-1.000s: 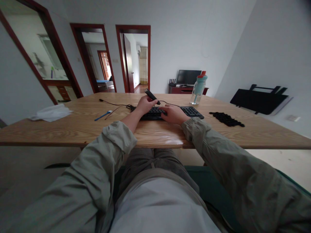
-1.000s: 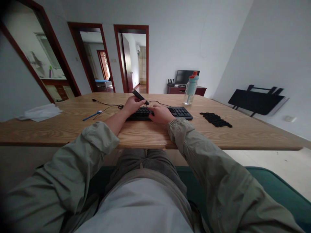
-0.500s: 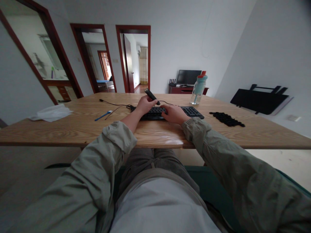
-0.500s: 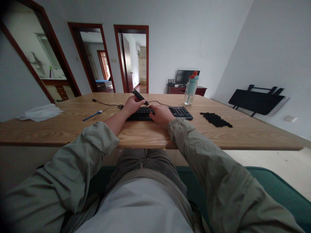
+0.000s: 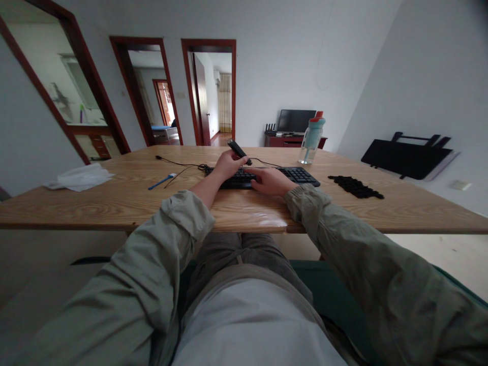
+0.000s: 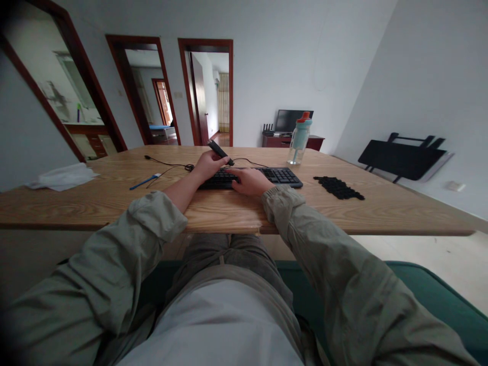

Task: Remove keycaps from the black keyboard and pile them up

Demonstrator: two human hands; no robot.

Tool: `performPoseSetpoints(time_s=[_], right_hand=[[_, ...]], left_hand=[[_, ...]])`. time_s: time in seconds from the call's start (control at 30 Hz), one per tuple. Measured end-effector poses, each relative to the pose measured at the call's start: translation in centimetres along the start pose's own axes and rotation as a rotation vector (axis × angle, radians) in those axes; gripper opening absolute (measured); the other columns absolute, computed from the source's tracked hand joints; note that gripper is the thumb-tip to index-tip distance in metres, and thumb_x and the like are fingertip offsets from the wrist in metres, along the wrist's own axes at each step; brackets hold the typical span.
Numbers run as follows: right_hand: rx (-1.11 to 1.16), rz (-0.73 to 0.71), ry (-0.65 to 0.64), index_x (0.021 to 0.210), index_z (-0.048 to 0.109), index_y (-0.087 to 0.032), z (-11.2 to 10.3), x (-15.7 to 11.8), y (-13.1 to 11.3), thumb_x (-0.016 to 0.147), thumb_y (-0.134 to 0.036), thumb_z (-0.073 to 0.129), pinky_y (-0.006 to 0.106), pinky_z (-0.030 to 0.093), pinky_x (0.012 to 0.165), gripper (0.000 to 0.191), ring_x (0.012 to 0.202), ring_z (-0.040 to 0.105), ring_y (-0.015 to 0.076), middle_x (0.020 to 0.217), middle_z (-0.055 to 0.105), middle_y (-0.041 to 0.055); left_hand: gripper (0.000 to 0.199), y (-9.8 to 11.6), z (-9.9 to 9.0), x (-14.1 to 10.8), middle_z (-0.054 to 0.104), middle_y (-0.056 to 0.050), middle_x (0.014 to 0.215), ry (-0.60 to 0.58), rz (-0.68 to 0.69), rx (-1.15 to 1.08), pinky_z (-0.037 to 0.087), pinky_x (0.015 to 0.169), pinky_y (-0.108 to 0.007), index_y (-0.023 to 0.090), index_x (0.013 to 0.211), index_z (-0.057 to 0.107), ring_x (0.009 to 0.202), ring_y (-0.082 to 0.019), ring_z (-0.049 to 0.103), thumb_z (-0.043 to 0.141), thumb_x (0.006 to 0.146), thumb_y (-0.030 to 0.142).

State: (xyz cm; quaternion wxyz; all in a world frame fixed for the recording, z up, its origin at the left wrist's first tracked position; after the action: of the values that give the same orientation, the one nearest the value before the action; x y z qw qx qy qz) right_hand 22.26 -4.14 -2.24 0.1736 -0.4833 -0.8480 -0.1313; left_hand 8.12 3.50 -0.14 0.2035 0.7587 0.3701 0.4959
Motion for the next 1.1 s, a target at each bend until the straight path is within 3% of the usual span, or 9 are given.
performPoseSetpoints(time_s=[0.33,0.63,0.8,0.9,1.0,1.1], right_hand=[[-0.043,0.02,-0.03,0.151,0.038,-0.021,0.4,0.0,0.4,0.089,-0.033,0.049,0.033,0.046,0.078,0.064,0.079,0.066,0.0233,0.096,0.072,0.0099],[0.073,0.016,0.083,0.146,0.043,-0.021,0.4,0.2,1.1,0.085,-0.029,0.052,0.031,0.044,0.072,0.061,0.074,0.062,0.0215,0.085,0.07,0.0061],[0.156,0.098,0.199,0.128,0.056,-0.02,-0.2,0.2,2.2,0.083,-0.028,0.053,0.028,0.039,0.064,0.046,0.064,0.056,0.0173,0.076,0.067,0.0017],[0.205,0.163,0.288,0.13,0.053,-0.018,-0.6,0.1,3.1,0.083,-0.033,0.055,0.027,0.036,0.06,0.05,0.062,0.056,0.0172,0.073,0.064,0.0008],[0.239,0.135,0.336,0.132,0.052,-0.018,-0.8,0.0,3.5,0.081,-0.037,0.058,0.027,0.036,0.061,0.055,0.066,0.057,0.0179,0.076,0.064,0.0015],[0.244,0.095,0.36,0.125,0.059,-0.019,-0.8,0.1,3.6,0.081,-0.036,0.059,0.028,0.038,0.064,0.047,0.069,0.058,0.0178,0.078,0.064,0.0021]], left_hand=[[0.031,-0.8,0.6,0.4,0.07,-0.007,0.08,-0.09,0.018,-0.063,0.044,0.062,-0.026,0.01,0.083,0.07,0.07,-0.016,0.059,0.067,0.077,0.04],[0.027,-0.7,1.5,0.1,0.068,-0.005,0.075,-0.187,-0.043,-0.125,0.042,0.052,-0.023,0.01,0.087,0.068,0.053,-0.01,0.052,0.06,0.087,0.036],[0.025,-0.8,1.4,0.2,0.071,-0.007,0.083,-0.198,0.023,-0.086,0.047,0.061,-0.025,0.01,0.095,0.07,0.064,-0.013,0.059,0.061,0.085,0.032],[0.027,-0.2,1.4,0.1,0.072,-0.009,0.091,-0.161,0.099,-0.038,0.049,0.074,-0.029,0.011,0.101,0.071,0.079,-0.016,0.063,0.067,0.08,0.028],[0.032,0.9,1.7,-0.3,0.072,-0.009,0.094,-0.158,0.158,-0.039,0.049,0.08,-0.031,0.012,0.104,0.069,0.085,-0.018,0.064,0.071,0.076,0.028],[0.032,1.7,2.1,-0.7,0.072,-0.008,0.091,-0.183,0.179,-0.057,0.049,0.079,-0.03,0.011,0.1,0.068,0.083,-0.017,0.063,0.074,0.075,0.03]])
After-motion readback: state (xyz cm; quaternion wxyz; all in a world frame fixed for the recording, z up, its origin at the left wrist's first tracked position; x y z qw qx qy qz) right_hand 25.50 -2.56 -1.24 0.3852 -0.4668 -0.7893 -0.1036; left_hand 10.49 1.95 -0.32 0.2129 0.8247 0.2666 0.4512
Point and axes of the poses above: each hand's wrist, its own x-axis towards the middle knuckle, its own z-axis out of the palm, y = z × x, the point moved 5 cm from there along x, towards the middle knuckle
